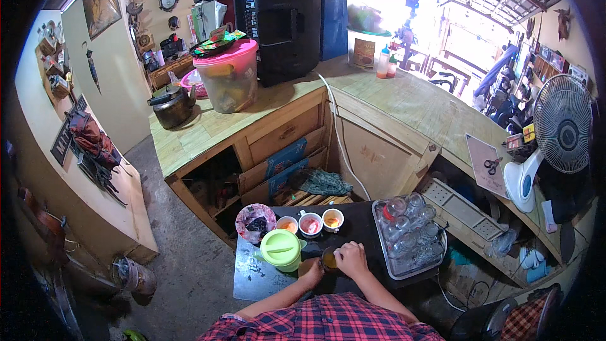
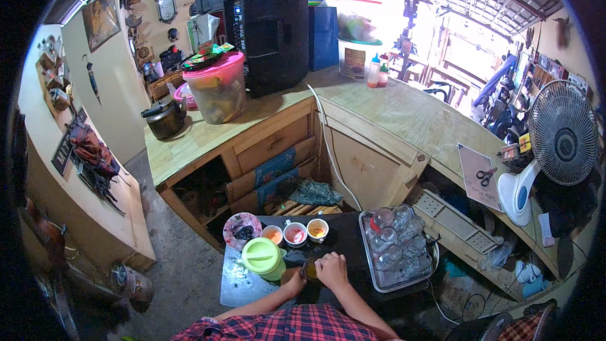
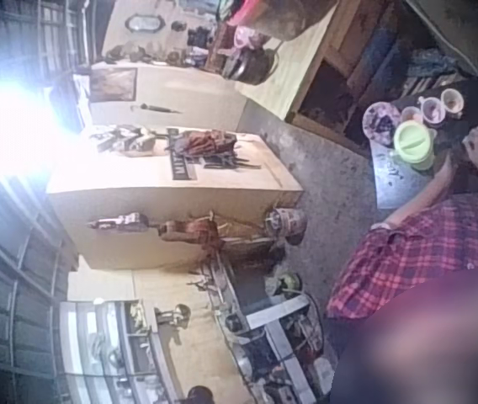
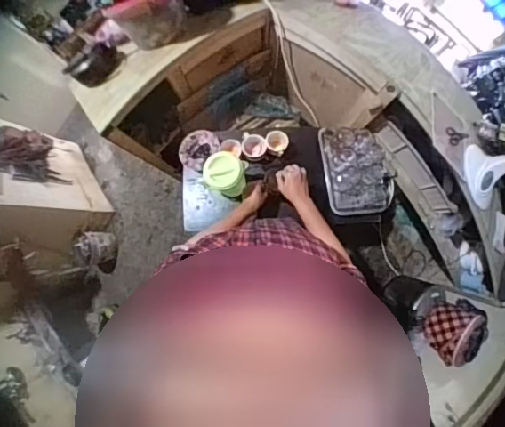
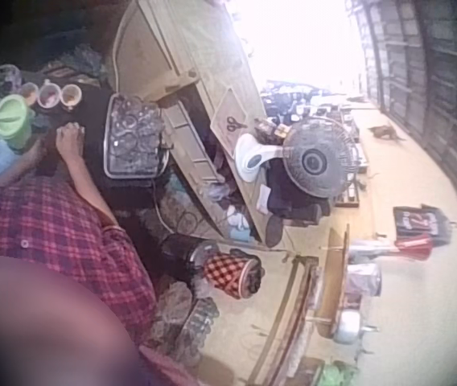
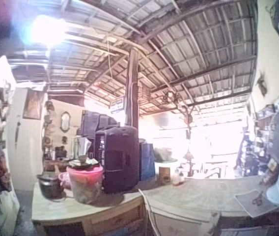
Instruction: Preparing multiple beverages by pouring liquids and adding ingredients with a spoon.
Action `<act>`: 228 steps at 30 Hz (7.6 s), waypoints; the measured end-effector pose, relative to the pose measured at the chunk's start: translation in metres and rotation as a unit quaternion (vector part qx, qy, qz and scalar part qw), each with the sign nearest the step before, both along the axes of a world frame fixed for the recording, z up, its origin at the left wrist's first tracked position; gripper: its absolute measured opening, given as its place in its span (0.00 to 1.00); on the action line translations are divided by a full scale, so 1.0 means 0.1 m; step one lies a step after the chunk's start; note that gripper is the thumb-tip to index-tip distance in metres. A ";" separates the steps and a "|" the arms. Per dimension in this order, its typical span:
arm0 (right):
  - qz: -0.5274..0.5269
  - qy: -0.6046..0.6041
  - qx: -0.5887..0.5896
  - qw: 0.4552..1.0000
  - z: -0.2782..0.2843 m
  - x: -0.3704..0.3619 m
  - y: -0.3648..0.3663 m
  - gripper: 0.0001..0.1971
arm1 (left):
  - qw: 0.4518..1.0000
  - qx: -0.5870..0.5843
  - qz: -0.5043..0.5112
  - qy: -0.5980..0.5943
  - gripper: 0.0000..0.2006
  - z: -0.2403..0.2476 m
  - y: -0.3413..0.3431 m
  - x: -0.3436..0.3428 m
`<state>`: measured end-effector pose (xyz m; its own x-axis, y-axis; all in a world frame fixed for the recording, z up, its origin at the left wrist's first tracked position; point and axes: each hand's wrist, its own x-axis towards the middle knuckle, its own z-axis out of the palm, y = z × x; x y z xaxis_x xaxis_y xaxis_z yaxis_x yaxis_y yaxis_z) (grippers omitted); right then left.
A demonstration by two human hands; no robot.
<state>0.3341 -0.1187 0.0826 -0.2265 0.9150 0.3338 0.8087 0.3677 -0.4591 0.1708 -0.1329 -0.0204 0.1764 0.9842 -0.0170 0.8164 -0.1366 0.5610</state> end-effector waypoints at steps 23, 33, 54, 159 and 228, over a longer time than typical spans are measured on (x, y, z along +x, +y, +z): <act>-0.006 -0.051 -0.052 0.997 0.01 0.03 -0.01 0.07 | 1.000 0.021 0.014 0.014 0.07 -0.02 -0.01 0.03; 0.007 0.033 -0.015 0.999 -0.01 0.01 0.00 0.07 | 0.999 0.025 0.020 -0.010 0.07 0.01 -0.03 0.02; 0.009 0.013 -0.011 1.000 0.05 0.00 0.00 0.07 | 1.000 0.015 0.007 -0.001 0.08 -0.06 0.00 0.00; 0.005 0.013 -0.007 1.000 0.03 -0.02 0.01 0.07 | 0.999 0.041 0.013 -0.028 0.08 -0.06 -0.02 0.00; -0.010 0.046 -0.056 0.997 0.00 0.06 -0.22 0.07 | 0.983 -0.167 -0.077 -0.016 0.23 0.18 0.14 -0.11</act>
<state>0.3397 -0.1410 0.0826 -0.1803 0.9520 0.2475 0.7687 0.2934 -0.5684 0.1596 -0.1191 -0.0028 0.3286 0.8865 -0.3257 0.7818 -0.0618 0.6205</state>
